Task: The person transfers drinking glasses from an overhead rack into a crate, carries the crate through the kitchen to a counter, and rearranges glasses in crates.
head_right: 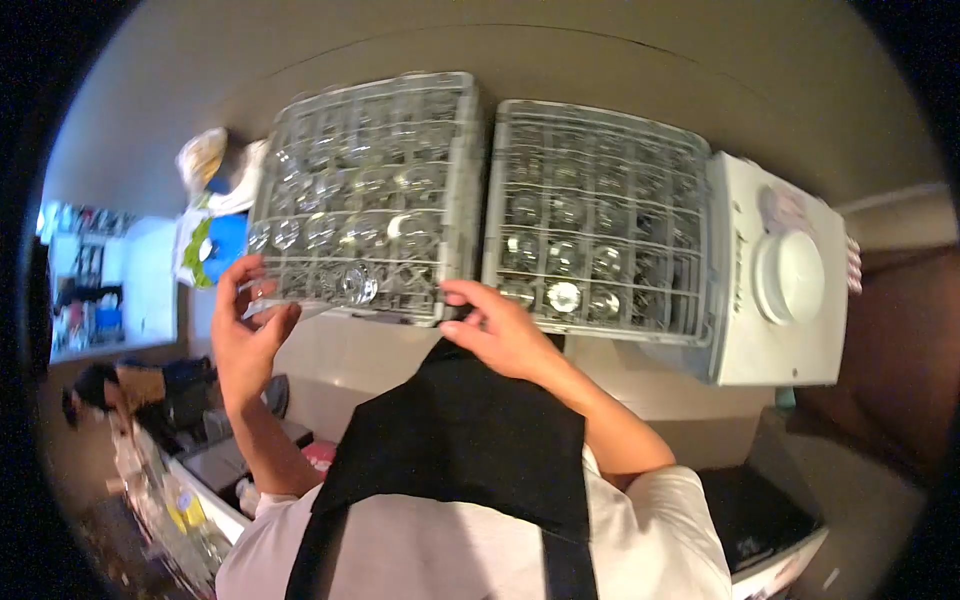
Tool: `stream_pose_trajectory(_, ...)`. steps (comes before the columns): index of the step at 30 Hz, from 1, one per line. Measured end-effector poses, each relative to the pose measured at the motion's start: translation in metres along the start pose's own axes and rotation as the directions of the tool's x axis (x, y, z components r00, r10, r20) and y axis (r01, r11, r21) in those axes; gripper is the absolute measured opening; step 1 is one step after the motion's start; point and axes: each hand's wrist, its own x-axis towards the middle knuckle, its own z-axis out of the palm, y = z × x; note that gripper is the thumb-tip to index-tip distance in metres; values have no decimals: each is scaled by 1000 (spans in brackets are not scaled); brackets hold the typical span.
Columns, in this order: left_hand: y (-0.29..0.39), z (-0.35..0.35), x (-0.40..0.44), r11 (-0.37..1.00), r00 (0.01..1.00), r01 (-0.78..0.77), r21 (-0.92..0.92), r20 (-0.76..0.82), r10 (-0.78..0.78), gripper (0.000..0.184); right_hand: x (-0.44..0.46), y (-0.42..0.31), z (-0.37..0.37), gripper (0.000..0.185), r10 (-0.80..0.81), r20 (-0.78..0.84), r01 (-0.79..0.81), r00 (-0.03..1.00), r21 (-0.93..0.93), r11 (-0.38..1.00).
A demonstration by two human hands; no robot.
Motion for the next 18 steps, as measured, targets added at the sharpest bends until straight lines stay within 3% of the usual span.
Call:
stream_pose_trajectory(2,8,27,-2,971,996,-34,-238,71,52,60,-2,6,-4,68,-67,22,62,998,178,982)
stream_pose_trajectory(4,18,59,-3,921,981,6,-389,182,71,64,-6,11,-15,69,15,84,-52,996,459,887)
stream_pose_trajectory(6,28,89,-8,854,961,63,-517,263,88,67,-14,20,-24,69,-54,94,-51,994,848,528)
stream_pose_trajectory(7,36,103,-10,835,947,90,-543,307,98,70,-20,20,-31,66,-70,26,8,997,896,443)
stream_pose_trajectory(10,41,148,-17,866,874,15,-500,426,232,75,-38,40,-55,62,1,-150,141,989,937,321)
stream_pose_trajectory(12,51,172,-25,878,821,-51,-475,481,308,78,-52,58,-69,48,59,-251,225,966,933,281)
stream_pose_trajectory(14,60,184,-29,892,791,-102,-441,508,342,80,-67,72,-88,46,108,-308,273,945,928,254)
stream_pose_trajectory(17,60,191,-28,905,801,-140,-402,492,342,77,-87,98,-123,41,151,-498,431,854,840,330)
stream_pose_trajectory(18,53,192,-25,916,812,-157,-369,480,333,76,-91,107,-137,41,174,-593,474,786,760,445)
